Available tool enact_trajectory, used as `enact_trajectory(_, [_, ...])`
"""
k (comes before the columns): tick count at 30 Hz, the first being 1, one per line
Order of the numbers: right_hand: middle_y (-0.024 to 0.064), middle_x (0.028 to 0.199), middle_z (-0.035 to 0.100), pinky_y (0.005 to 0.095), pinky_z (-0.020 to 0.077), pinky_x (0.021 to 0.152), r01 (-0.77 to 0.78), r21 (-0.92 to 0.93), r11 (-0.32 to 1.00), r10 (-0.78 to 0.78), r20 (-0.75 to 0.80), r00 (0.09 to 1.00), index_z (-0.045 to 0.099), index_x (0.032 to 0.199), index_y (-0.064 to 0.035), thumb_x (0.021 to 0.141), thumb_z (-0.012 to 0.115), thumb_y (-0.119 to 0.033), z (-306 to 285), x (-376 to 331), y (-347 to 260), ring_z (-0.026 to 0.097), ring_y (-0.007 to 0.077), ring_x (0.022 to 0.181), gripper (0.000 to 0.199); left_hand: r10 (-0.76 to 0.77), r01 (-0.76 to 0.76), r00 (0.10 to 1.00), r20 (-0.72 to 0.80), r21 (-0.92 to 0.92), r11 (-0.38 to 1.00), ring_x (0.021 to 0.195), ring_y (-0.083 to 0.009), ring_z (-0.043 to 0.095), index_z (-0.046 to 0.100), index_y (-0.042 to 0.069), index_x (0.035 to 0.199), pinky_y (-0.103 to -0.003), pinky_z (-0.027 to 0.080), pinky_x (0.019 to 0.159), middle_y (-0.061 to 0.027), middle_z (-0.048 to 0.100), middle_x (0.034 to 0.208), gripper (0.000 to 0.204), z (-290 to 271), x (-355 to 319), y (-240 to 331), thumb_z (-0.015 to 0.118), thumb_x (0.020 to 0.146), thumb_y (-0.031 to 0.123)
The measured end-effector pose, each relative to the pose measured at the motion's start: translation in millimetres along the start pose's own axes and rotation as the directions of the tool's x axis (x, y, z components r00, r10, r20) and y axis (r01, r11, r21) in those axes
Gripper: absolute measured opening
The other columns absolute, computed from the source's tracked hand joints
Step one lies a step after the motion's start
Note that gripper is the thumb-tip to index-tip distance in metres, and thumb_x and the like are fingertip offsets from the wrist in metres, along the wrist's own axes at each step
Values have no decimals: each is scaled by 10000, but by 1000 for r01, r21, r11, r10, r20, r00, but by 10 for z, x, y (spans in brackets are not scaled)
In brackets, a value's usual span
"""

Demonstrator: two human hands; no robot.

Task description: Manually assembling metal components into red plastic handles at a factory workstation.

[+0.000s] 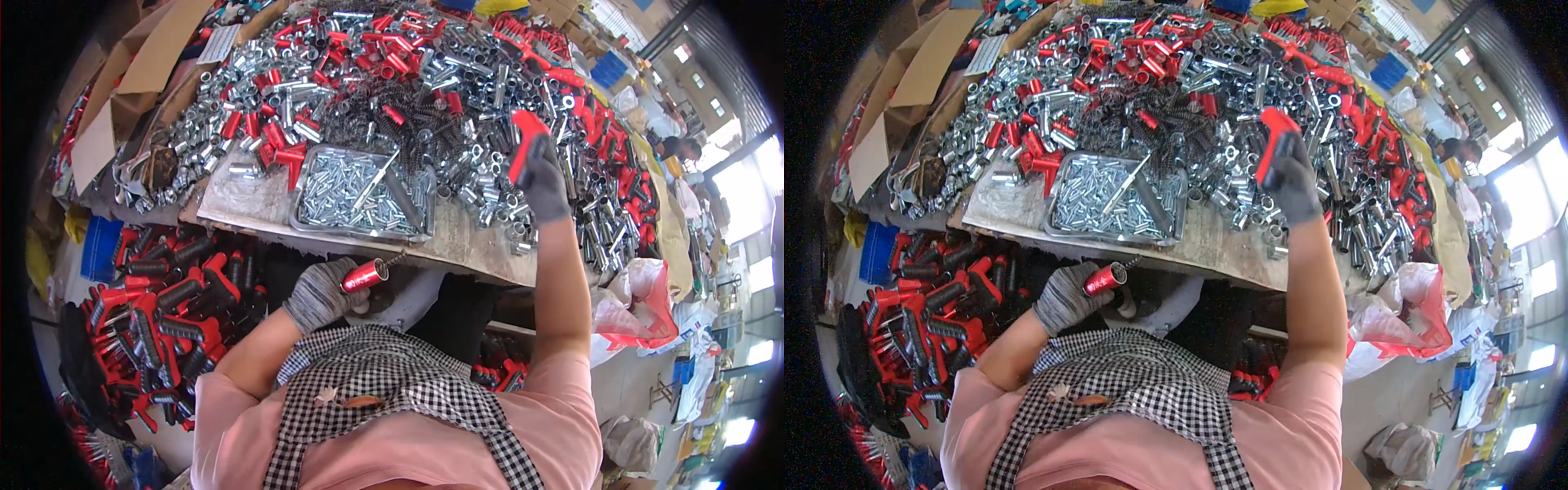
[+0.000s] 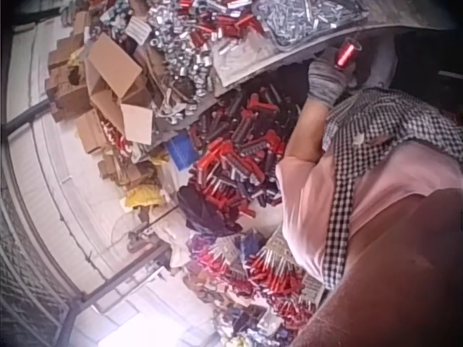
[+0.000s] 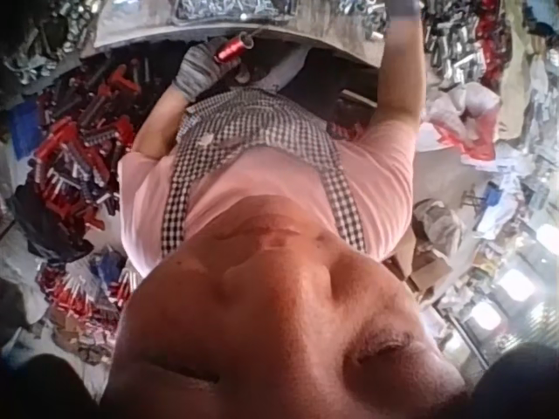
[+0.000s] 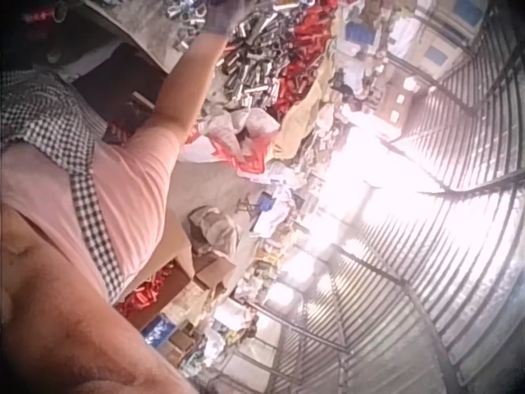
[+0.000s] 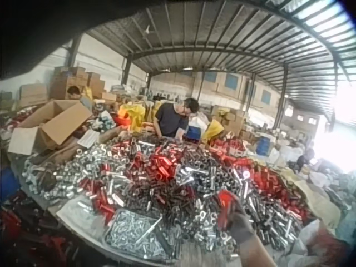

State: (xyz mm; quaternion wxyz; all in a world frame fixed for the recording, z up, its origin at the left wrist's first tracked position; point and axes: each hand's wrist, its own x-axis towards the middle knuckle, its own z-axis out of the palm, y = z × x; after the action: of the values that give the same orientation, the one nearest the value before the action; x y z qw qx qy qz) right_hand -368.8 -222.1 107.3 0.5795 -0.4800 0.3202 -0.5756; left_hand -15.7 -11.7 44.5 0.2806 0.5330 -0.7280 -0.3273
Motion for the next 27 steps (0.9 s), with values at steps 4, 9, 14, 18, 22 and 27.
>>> enact_trajectory(4, [113,875,614,350,531,670,-153,53,987,142,170,975,406,1327,-5,717,663,-98,336,-877,-270,622,222,761,669,151,-161,987,58,409,898,722,-308,630,579,106,890,-394,488,623,-132,628,767,297,125,158,-218,680,732,336])
enact_trajectory(9, [120,1005,639,342,506,792,-344,-409,845,477,288,830,508,1242,14,673,744,-174,531,-1499,-325,626,201,865,644,224,-255,967,122,411,876,692,-321,618,581,70,975,-410,498,643,-142,630,810,396,28,240,-23,682,690,326])
enact_trajectory(14, [70,1076,640,313,454,907,-50,-750,659,574,459,678,581,1175,-49,668,743,-82,740,-1602,-230,592,153,1002,533,241,-312,948,208,454,834,703,-328,611,585,81,908,-420,490,621,-133,617,803,267,73,204,133,663,708,240])
enact_trajectory(18, [75,906,639,377,506,751,396,-823,408,433,556,709,612,1088,-82,660,693,-134,912,-1763,-182,629,260,813,439,75,-269,896,438,399,876,738,-310,629,588,65,984,-425,491,666,-147,635,812,404,79,150,254,700,708,336])
enact_trajectory(22, [69,792,589,365,492,640,939,-314,144,237,932,275,622,1062,-117,687,609,-205,990,-1792,-99,586,228,670,385,143,-95,593,793,-108,990,754,-303,630,585,40,975,-390,474,679,-156,634,773,476,102,156,203,778,662,343])
enact_trajectory(27, [73,813,600,377,495,621,985,-94,147,89,993,82,637,1007,-99,676,610,-179,1032,-1832,-32,592,241,683,342,85,300,330,940,-189,935,796,-264,640,574,72,1084,-355,489,708,-157,648,846,534,359,7,1,784,651,304])
